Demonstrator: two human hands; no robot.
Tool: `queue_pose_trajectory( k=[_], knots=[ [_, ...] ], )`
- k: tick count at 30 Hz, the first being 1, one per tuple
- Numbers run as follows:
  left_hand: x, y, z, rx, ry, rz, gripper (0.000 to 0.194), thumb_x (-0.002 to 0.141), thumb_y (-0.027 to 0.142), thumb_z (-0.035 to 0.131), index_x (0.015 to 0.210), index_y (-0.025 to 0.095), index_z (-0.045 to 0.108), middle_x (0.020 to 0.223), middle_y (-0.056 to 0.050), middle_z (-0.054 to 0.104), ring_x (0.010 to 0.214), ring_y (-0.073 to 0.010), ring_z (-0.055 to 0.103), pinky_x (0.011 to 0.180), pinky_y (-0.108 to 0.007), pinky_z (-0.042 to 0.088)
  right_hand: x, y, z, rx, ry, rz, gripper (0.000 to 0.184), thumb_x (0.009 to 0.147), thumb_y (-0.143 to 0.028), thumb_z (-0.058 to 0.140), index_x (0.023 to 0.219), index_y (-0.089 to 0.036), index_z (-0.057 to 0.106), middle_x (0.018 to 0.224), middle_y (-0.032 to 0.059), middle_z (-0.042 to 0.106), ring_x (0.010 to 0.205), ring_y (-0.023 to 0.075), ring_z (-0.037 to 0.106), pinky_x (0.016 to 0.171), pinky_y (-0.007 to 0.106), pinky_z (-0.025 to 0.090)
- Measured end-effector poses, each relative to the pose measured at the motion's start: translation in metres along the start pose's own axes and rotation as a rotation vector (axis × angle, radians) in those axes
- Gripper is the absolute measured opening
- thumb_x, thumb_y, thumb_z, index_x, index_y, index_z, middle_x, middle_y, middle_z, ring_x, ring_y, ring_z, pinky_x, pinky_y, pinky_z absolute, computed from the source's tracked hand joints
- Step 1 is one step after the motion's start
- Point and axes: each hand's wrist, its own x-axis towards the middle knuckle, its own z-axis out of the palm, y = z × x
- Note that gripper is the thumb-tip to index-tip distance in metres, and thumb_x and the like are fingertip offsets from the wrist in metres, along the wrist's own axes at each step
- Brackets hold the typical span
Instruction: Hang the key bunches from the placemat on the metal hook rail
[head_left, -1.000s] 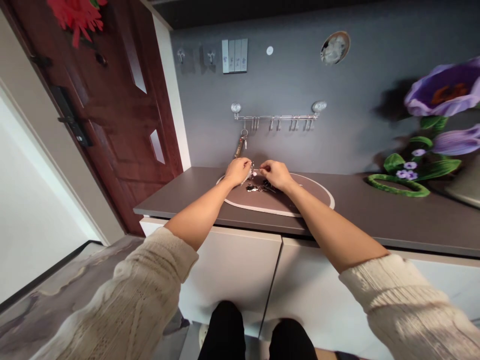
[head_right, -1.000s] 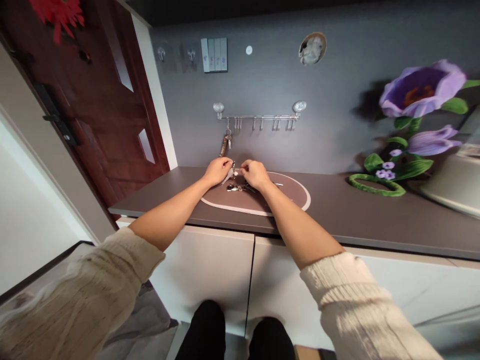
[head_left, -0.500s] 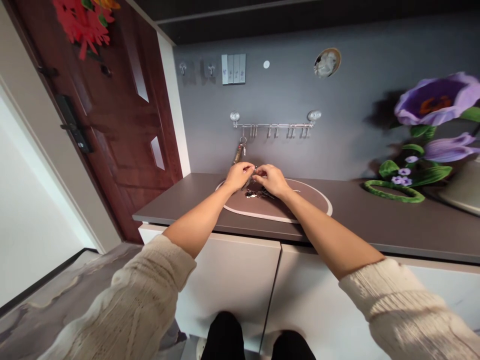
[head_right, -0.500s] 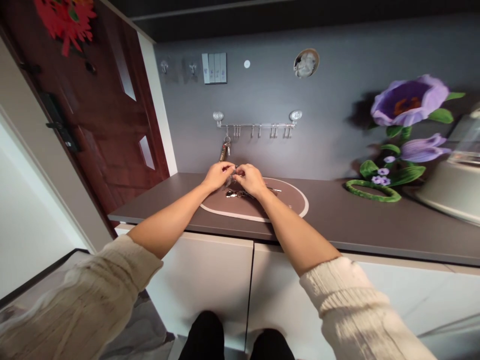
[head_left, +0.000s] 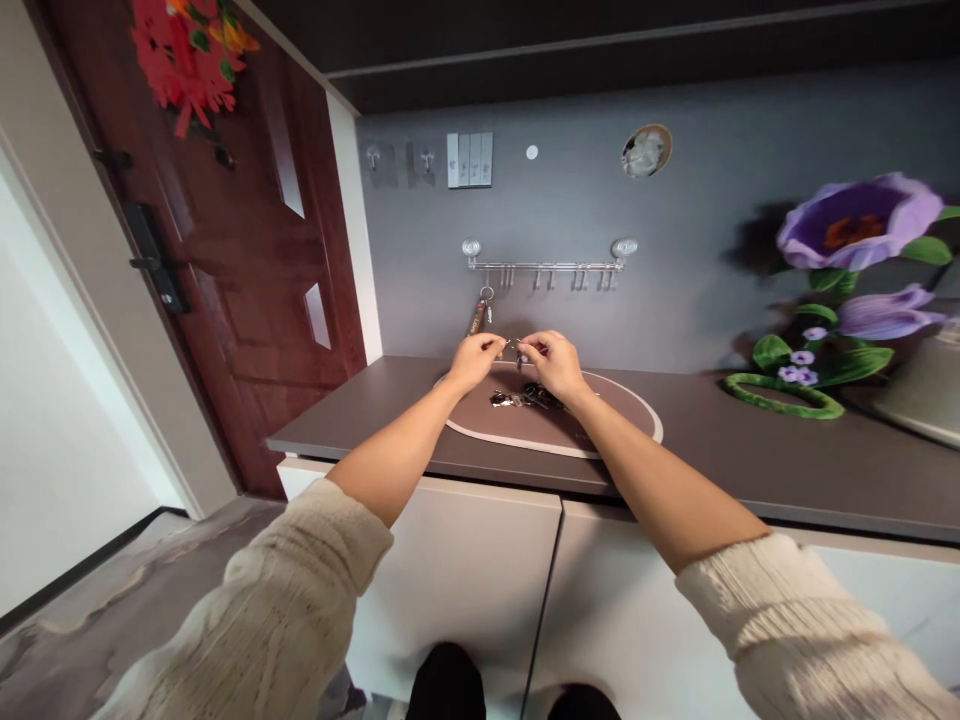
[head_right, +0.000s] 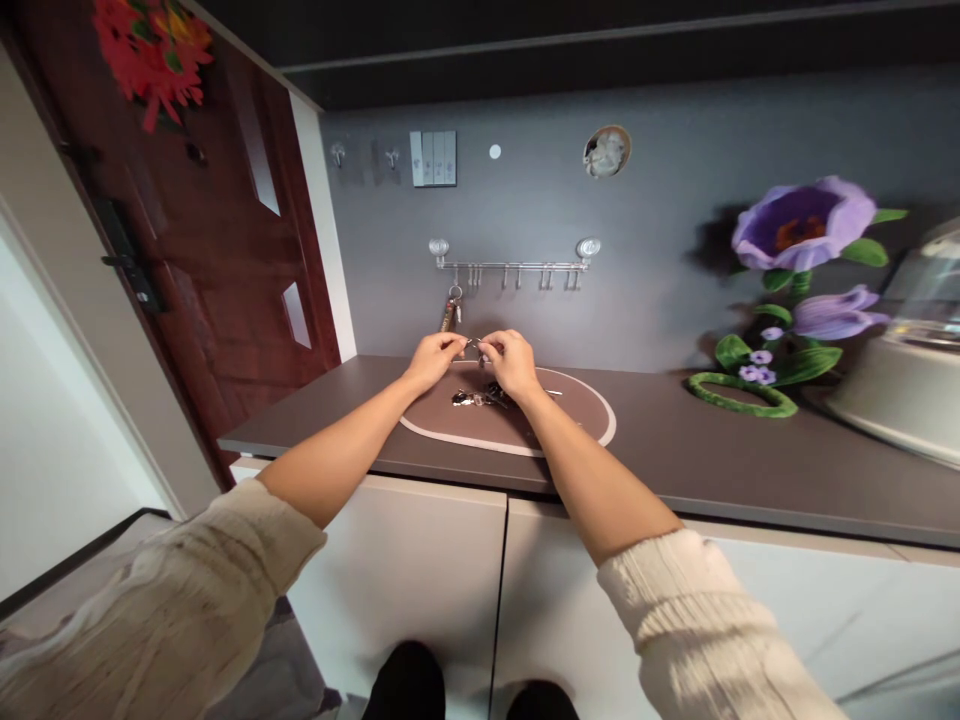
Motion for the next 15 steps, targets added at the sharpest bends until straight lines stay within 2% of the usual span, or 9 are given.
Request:
queue_pose_trajectory(
  k=[8,11,15],
  knots=[
    [-0.0017,0.0012,0.0003,-0.134,-0.111,-0.068,0.027,0.073,0.037,0.051,0.074,0.013,0.063,0.068,-0.002,0.063,0.058,-0.0094,0.05,0.061,-0.023,0.039,0.0015,0.004,0.0006,0.2,0.023,0.09,0.017,0.077,-0.029,0.046,0.076,-0.016,0.057,0.071,0.0012,0.06,0.066,0.012,0.051,0.068,0.025,0.04],
    [-0.0027,0.0011,0.0017,-0.162,-0.163,-0.1,0.027,0.073,0.038,0.052,0.076,0.013,0.063,0.069,-0.003,0.064,0.057,-0.0086,0.05,0.059,-0.022,0.038,0.0019,0.0059,0.0017,0.263,0.015,0.094,0.018,0.077,-0.03,0.045,0.078,-0.016,0.055,0.067,-0.0002,0.057,0.062,0.0113,0.05,0.066,0.025,0.04],
    [-0.003,0.0003,0.0043,-0.25,-0.22,-0.159,0.028,0.071,0.036,0.056,0.085,0.012,0.062,0.071,-0.004,0.065,0.058,-0.0094,0.053,0.058,-0.023,0.039,0.0017,0.0058,0.0021,0.3,0.026,0.098,0.016,0.076,-0.03,0.045,0.078,-0.016,0.053,0.07,0.0002,0.056,0.061,0.0107,0.05,0.065,0.025,0.041]
  ],
)
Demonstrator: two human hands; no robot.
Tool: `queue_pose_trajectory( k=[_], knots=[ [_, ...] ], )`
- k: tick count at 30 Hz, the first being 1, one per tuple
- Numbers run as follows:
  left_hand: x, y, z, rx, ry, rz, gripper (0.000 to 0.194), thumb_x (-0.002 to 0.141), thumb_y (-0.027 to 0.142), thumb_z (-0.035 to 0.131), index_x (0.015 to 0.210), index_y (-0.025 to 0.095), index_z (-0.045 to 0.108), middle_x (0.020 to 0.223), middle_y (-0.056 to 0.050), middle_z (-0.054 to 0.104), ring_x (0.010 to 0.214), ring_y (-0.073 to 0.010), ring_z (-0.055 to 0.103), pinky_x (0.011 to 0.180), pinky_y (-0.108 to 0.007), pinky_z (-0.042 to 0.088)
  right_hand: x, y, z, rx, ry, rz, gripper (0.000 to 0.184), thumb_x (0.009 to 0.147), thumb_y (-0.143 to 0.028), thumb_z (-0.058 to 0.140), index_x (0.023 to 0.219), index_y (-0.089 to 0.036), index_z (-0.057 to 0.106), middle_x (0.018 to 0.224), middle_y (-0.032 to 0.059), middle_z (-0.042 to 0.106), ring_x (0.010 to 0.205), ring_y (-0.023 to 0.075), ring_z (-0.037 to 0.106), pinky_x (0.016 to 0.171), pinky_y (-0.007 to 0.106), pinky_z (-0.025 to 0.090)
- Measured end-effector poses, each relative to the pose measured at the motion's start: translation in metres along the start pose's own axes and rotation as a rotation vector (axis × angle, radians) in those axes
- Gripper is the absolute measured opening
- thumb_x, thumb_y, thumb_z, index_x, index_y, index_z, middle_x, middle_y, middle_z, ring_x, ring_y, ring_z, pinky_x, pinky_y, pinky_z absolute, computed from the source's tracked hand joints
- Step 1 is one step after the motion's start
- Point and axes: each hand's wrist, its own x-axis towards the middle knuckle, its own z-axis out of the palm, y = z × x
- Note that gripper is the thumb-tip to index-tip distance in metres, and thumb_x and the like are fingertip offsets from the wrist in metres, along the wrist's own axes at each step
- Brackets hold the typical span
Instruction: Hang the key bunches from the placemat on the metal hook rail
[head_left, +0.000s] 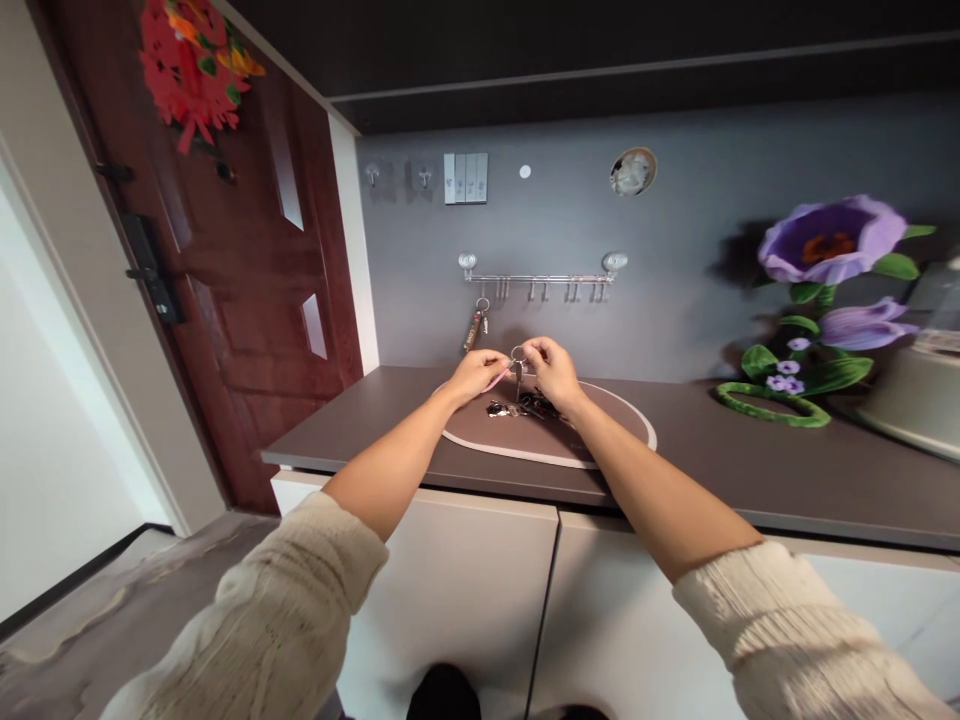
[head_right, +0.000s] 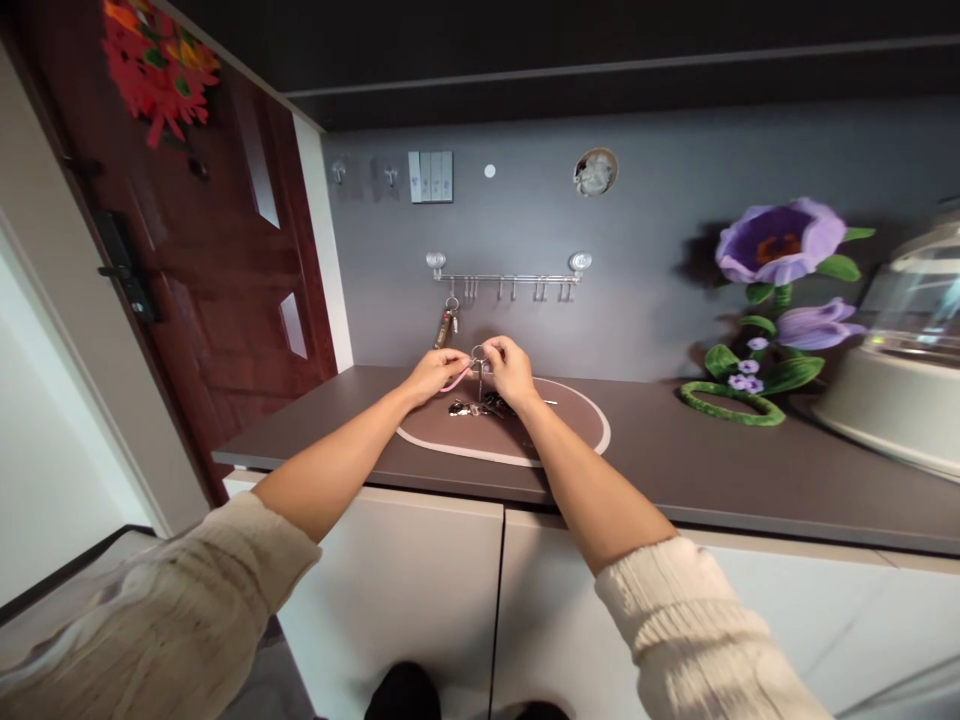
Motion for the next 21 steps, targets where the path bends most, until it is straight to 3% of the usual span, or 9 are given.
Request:
queue_pose_trajectory(
  k=[13,21],
  knots=[
    [-0.002,0.004,0.0017,0.053,0.048,0.148,0.028,0.067,0.036,0.061,0.08,0.011,0.064,0.077,-0.004,0.064,0.072,-0.0123,0.055,0.074,-0.027,0.041,-0.0013,-0.004,-0.0014,-0.123,-0.07,-0.043,0.022,0.078,-0.034,0.043,0.08,-0.016,0.057,0.076,0.0032,0.06,0.067,0.0128,0.051,0.067,0.026,0.041],
    [0.0033,-0.0004,0.0001,0.015,0.124,0.149,0.026,0.066,0.036,0.061,0.078,0.013,0.064,0.075,-0.003,0.063,0.07,-0.0123,0.055,0.073,-0.027,0.041,-0.0014,-0.0034,-0.002,0.055,-0.058,0.073,0.034,0.069,-0.047,0.055,0.077,-0.014,0.059,0.067,0.0019,0.06,0.06,0.0119,0.052,0.063,0.026,0.042]
  ],
)
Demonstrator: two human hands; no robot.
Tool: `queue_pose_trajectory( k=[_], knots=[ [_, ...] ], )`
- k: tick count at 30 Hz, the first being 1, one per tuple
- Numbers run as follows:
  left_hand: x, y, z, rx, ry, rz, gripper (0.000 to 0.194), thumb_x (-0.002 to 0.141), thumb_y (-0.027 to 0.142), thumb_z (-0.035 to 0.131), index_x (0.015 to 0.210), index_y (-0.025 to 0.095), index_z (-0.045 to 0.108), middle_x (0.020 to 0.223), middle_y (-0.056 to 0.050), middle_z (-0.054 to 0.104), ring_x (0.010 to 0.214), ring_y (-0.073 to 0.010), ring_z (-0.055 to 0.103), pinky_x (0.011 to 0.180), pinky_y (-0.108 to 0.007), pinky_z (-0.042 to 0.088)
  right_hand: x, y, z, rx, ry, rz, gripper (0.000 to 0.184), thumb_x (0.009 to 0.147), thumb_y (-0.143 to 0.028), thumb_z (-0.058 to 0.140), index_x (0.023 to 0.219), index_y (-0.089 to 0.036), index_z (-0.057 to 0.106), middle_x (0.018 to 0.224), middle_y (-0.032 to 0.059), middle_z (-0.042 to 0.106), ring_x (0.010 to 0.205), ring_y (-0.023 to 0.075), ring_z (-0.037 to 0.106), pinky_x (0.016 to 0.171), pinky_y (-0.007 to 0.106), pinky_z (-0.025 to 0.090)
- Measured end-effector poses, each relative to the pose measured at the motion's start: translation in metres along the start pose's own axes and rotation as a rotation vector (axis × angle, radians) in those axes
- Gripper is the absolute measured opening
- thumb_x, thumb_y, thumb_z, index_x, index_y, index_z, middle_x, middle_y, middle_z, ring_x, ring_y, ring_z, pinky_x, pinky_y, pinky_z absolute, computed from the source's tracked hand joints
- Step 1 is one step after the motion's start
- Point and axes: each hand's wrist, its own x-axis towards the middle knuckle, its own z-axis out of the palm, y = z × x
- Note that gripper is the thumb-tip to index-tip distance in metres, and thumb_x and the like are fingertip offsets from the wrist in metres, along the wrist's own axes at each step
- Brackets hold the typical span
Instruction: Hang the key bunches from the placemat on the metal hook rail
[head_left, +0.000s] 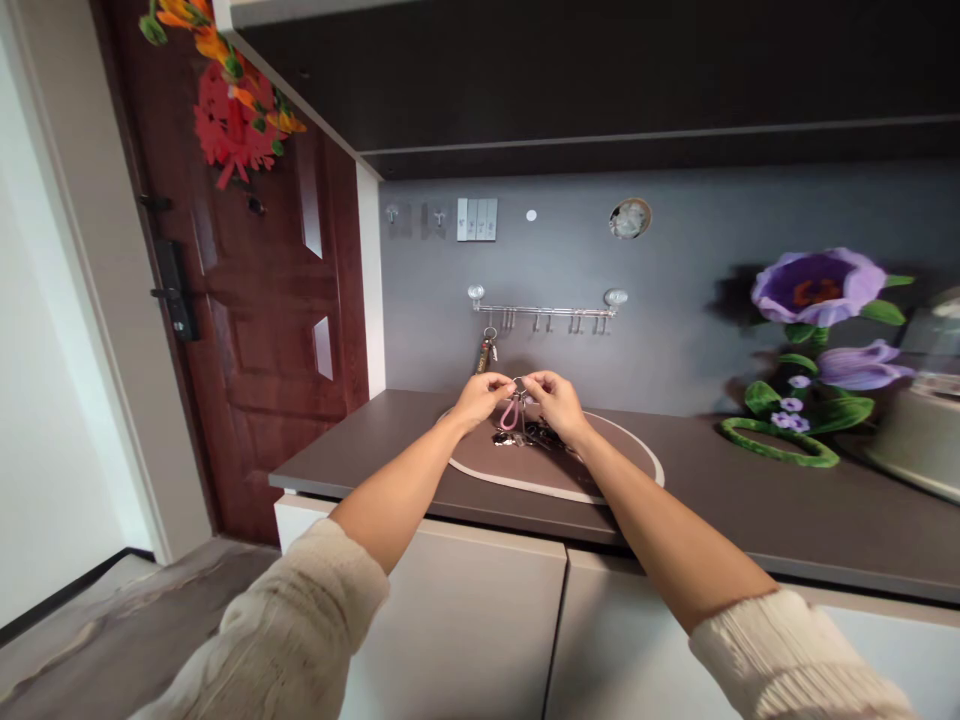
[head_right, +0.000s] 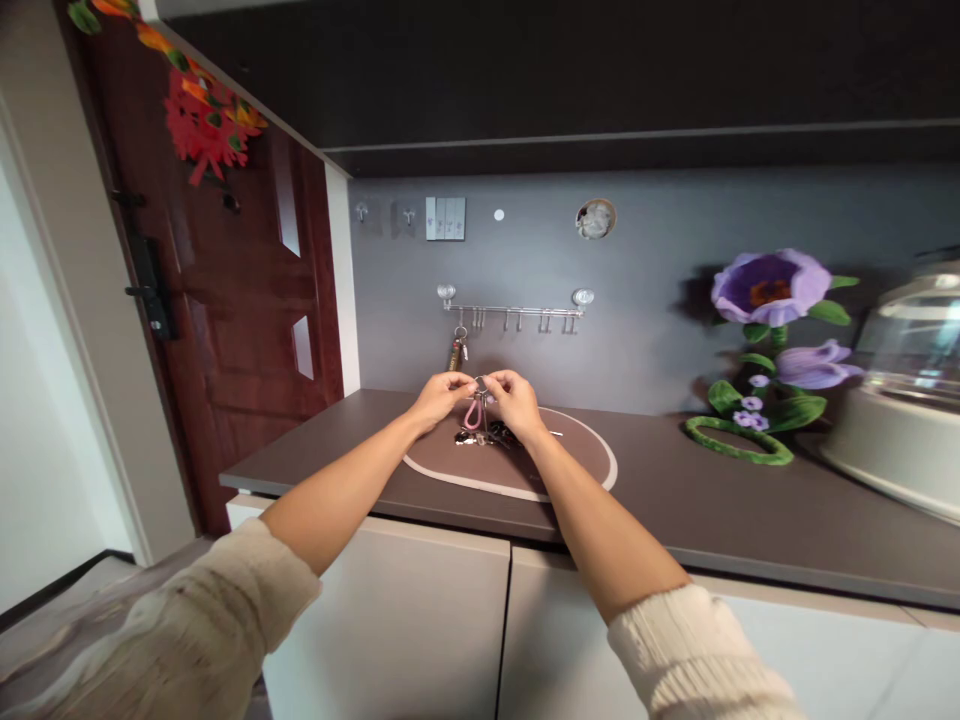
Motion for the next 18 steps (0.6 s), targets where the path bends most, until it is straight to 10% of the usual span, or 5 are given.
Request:
queue_pose_trajectory(
  k=[18],
  knots=[
    [-0.0005,0.0061,0.0057,-0.045,0.111,0.018,0.016,0.068,0.028,0.059,0.075,0.014,0.063,0.077,-0.005,0.065,0.072,-0.0141,0.056,0.073,-0.028,0.043,0.0023,-0.0022,0.0026,0.107,0.013,0.078,0.036,0.062,-0.05,0.061,0.069,-0.015,0.058,0.065,0.001,0.057,0.062,0.0123,0.049,0.066,0.027,0.04]
  ],
)
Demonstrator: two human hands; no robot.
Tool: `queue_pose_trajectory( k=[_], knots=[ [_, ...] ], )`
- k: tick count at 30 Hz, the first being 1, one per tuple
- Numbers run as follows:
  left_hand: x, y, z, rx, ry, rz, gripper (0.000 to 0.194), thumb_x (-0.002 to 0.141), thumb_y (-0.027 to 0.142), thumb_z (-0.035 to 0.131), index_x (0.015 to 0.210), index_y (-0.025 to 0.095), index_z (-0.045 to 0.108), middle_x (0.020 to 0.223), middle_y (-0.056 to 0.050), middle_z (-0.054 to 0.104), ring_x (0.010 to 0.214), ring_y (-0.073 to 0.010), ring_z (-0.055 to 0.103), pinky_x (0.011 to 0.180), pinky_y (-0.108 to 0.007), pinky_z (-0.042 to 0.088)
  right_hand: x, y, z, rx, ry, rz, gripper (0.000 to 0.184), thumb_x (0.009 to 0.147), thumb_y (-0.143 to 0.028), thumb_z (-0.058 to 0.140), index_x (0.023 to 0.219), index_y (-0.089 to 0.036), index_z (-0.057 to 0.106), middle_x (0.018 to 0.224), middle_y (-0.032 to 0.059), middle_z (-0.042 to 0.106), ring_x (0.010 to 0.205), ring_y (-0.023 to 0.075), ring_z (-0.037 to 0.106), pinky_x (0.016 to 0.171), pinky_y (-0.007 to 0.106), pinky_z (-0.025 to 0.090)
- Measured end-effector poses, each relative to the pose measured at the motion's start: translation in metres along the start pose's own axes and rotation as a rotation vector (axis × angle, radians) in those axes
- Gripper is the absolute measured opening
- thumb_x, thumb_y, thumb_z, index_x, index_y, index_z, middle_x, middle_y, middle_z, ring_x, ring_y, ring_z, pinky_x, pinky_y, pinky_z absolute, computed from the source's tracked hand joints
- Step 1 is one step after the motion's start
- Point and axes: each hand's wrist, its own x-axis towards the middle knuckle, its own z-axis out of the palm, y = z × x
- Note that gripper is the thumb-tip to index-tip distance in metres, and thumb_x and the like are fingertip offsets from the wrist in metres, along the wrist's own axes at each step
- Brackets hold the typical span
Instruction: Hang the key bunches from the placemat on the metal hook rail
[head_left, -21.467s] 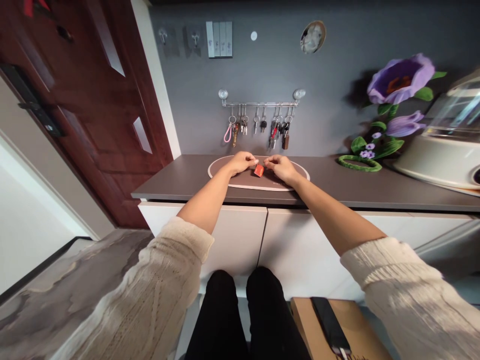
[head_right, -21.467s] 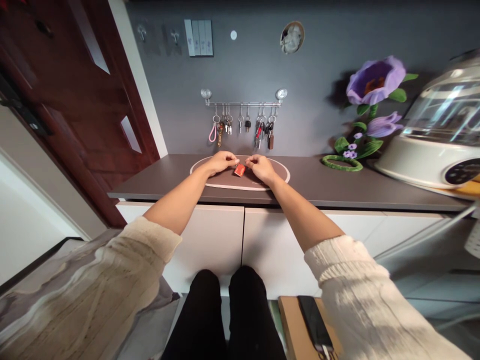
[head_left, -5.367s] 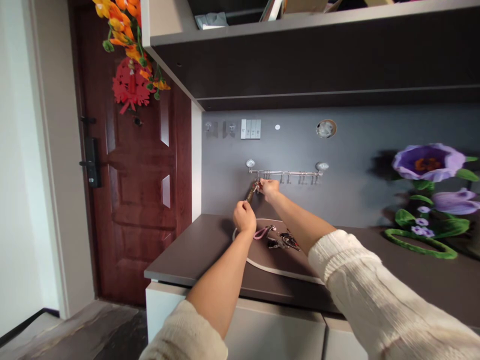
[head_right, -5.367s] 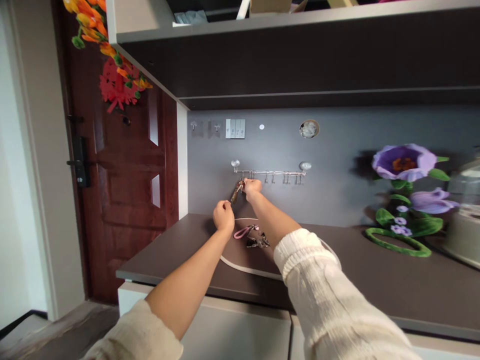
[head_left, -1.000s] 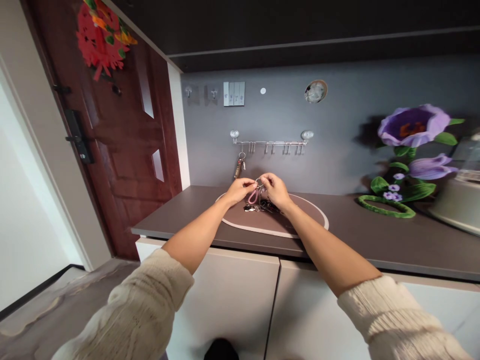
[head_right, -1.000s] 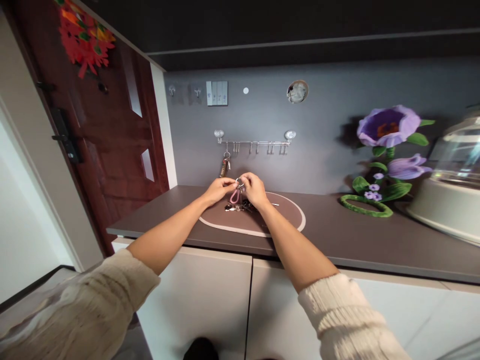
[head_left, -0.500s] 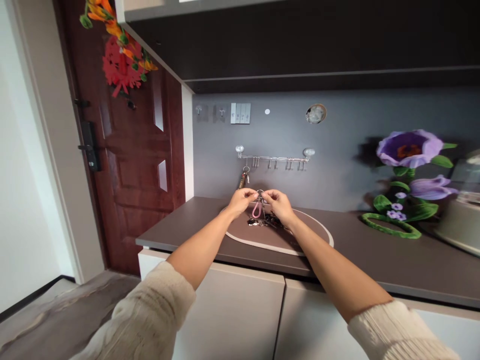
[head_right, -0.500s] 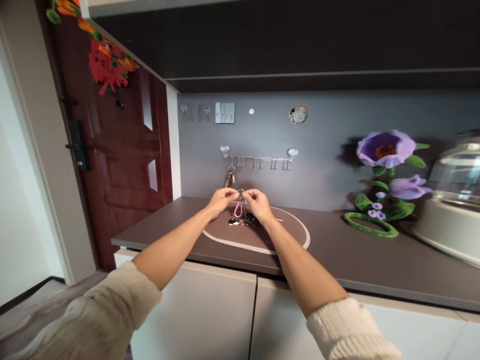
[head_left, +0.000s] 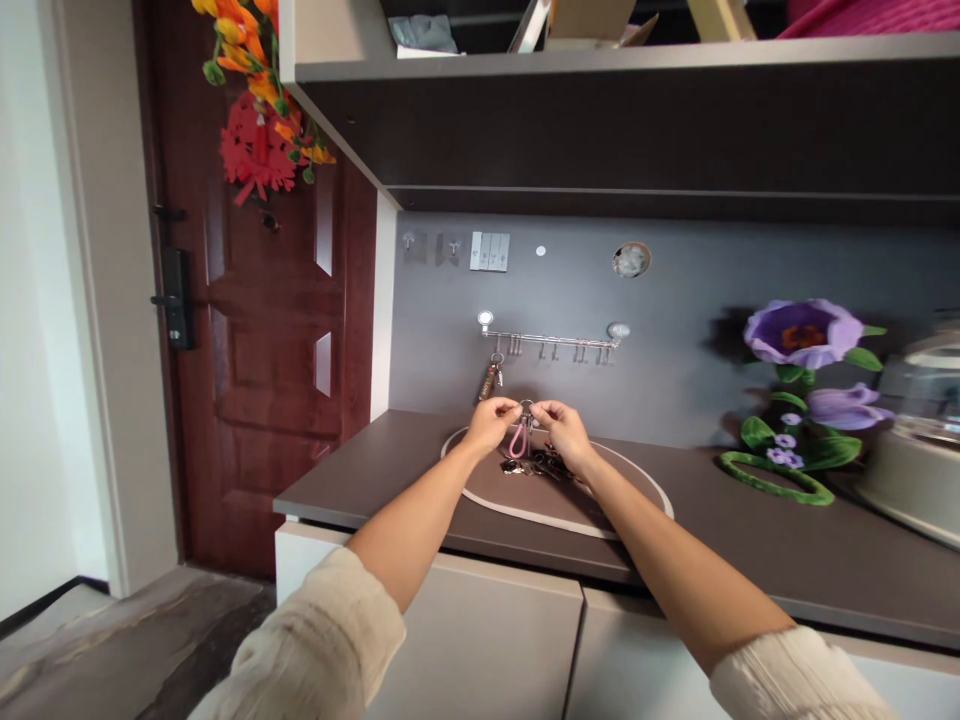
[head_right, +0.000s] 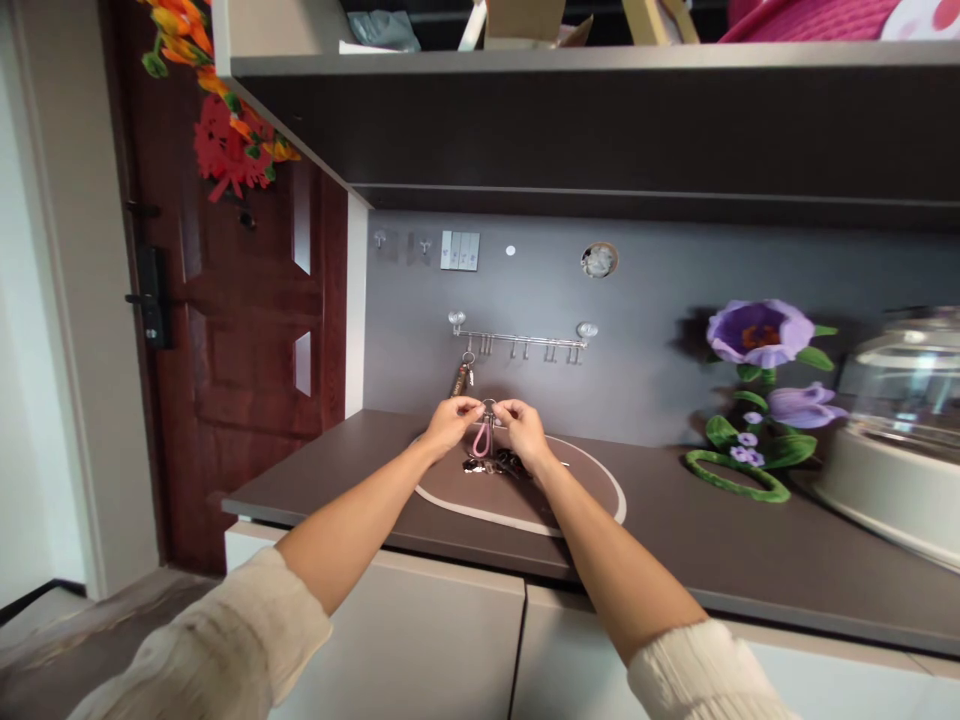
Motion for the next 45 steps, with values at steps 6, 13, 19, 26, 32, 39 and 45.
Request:
queue_pose_trajectory(
  k=[6,13,19,26,32,39,45],
  knots=[
    [0.007,-0.01,-0.002,0.096,0.254,-0.026,0.02,0.075,0.031,0.05,0.076,0.014,0.061,0.073,-0.004,0.063,0.067,-0.0121,0.055,0.067,-0.025,0.041,0.022,-0.01,0.003,0.133,0.017,0.006,0.033,0.062,-0.046,0.063,0.068,-0.015,0.055,0.064,-0.0016,0.053,0.06,0.0092,0.048,0.063,0.024,0.041],
    [0.006,-0.011,-0.007,0.409,0.397,-0.048,0.027,0.08,0.033,0.04,0.071,0.017,0.059,0.069,-0.003,0.061,0.062,-0.0124,0.051,0.059,-0.023,0.035,0.056,-0.032,0.014,0.245,0.076,0.139,0.012,0.074,-0.023,0.056,0.067,-0.014,0.053,0.06,-0.0019,0.054,0.052,0.0068,0.05,0.053,0.02,0.044],
    [0.005,-0.009,-0.009,0.55,0.464,-0.12,0.029,0.082,0.031,0.036,0.074,0.018,0.06,0.07,-0.004,0.062,0.065,-0.0147,0.053,0.06,-0.024,0.033,0.079,-0.039,0.033,0.33,0.16,0.26,0.017,0.08,-0.013,0.048,0.064,-0.014,0.052,0.051,-0.0016,0.052,0.046,0.0069,0.05,0.053,0.023,0.05],
    [0.007,-0.008,-0.01,0.568,0.476,-0.14,0.028,0.083,0.03,0.035,0.076,0.018,0.06,0.074,-0.005,0.063,0.069,-0.0159,0.054,0.063,-0.026,0.034,0.104,-0.03,0.054,0.43,0.28,0.359,0.016,0.08,-0.01,0.05,0.064,-0.014,0.05,0.049,-0.0028,0.051,0.045,0.0061,0.051,0.053,0.021,0.053],
    [0.007,-0.007,-0.01,0.57,0.477,-0.143,0.028,0.083,0.029,0.036,0.077,0.018,0.061,0.073,-0.005,0.063,0.069,-0.0161,0.054,0.063,-0.026,0.034,0.118,-0.023,0.063,0.505,0.365,0.404,0.015,0.079,-0.011,0.051,0.064,-0.014,0.051,0.049,-0.0034,0.051,0.046,0.0065,0.052,0.053,0.021,0.054],
    [0.007,-0.006,-0.008,0.56,0.487,-0.134,0.027,0.082,0.028,0.036,0.077,0.018,0.061,0.076,-0.006,0.064,0.07,-0.0162,0.054,0.063,-0.026,0.034,0.123,-0.018,0.064,0.459,0.404,0.443,0.01,0.076,-0.01,0.053,0.066,-0.013,0.053,0.046,-0.0043,0.049,0.045,0.0074,0.052,0.051,0.022,0.054],
    [0.007,-0.007,-0.009,0.568,0.491,-0.132,0.027,0.082,0.028,0.036,0.077,0.019,0.061,0.076,-0.005,0.064,0.071,-0.016,0.055,0.064,-0.026,0.034,0.122,-0.008,0.065,0.418,0.404,0.436,0.01,0.076,-0.011,0.053,0.065,-0.013,0.053,0.048,-0.0037,0.051,0.045,0.0072,0.053,0.052,0.022,0.053]
  ],
)
